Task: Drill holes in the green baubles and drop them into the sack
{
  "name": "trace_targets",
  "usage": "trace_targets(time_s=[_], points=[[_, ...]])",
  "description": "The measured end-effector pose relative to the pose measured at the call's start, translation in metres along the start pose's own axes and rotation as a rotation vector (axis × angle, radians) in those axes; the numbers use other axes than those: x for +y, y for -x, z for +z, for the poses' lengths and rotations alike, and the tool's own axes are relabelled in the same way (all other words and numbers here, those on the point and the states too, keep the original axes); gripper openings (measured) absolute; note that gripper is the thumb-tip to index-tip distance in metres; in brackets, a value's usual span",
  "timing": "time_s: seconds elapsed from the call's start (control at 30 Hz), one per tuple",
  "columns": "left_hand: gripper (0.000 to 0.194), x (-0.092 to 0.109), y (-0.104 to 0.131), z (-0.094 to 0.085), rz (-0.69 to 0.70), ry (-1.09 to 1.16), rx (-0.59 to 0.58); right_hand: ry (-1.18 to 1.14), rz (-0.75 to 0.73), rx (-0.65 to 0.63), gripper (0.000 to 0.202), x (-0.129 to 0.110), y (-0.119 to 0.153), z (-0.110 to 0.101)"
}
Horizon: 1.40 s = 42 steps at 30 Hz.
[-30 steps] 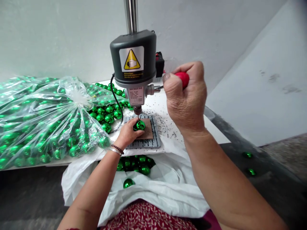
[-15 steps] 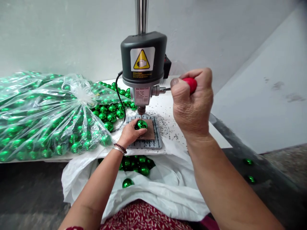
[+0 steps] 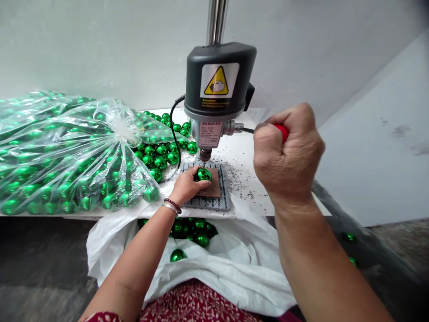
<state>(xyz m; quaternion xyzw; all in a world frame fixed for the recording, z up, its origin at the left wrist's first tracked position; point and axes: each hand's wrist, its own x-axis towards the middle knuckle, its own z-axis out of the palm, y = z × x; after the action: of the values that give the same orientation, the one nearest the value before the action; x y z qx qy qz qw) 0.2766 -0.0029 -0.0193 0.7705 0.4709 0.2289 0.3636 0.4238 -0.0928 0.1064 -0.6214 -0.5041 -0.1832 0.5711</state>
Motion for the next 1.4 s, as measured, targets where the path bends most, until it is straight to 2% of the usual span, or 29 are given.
trace_targets(time_s=[0.17,0.3,0.47,0.63,0.8,0.87,0.93,1.07,1.13,1.3,1.4], points=[[0.052,-0.001,0.0,0.001,0.0,-0.002,-0.021,-0.002,-0.053,0.008,0.012,0.003,0.013,0.003],[0.056,-0.003,0.0,0.002,0.007,0.029,0.003,0.009,-0.096,0.082,0.015,0.012,0.024,0.009],[0.045,-0.004,0.0,0.004,0.019,0.029,0.011,0.008,-0.147,0.13,0.015,0.022,0.034,0.016],[0.045,0.0,0.002,0.001,0.023,0.044,-0.005,-0.011,-0.178,0.176,0.014,0.028,0.045,0.022],[0.041,0.003,0.003,-0.002,0.022,0.034,-0.024,-0.039,-0.129,0.13,0.014,0.033,0.059,0.024],[0.041,0.002,0.003,-0.002,0.018,0.034,-0.028,-0.052,-0.105,0.126,0.016,0.028,0.05,0.022],[0.043,0.001,0.003,-0.003,0.021,0.048,-0.026,-0.067,-0.07,0.119,0.018,0.019,0.03,0.018],[0.044,-0.002,0.006,-0.002,0.044,0.076,-0.006,-0.105,0.134,-0.013,0.016,-0.004,-0.018,0.011],[0.045,-0.002,0.01,-0.004,0.059,0.096,-0.008,-0.091,0.191,-0.033,0.015,-0.01,-0.031,0.01],[0.05,-0.002,0.034,-0.017,0.119,0.092,-0.082,-0.088,0.212,-0.009,0.01,-0.011,-0.032,0.012],[0.054,-0.005,0.053,-0.029,0.16,0.07,-0.195,-0.084,0.204,-0.003,0.008,-0.01,-0.029,0.012]])
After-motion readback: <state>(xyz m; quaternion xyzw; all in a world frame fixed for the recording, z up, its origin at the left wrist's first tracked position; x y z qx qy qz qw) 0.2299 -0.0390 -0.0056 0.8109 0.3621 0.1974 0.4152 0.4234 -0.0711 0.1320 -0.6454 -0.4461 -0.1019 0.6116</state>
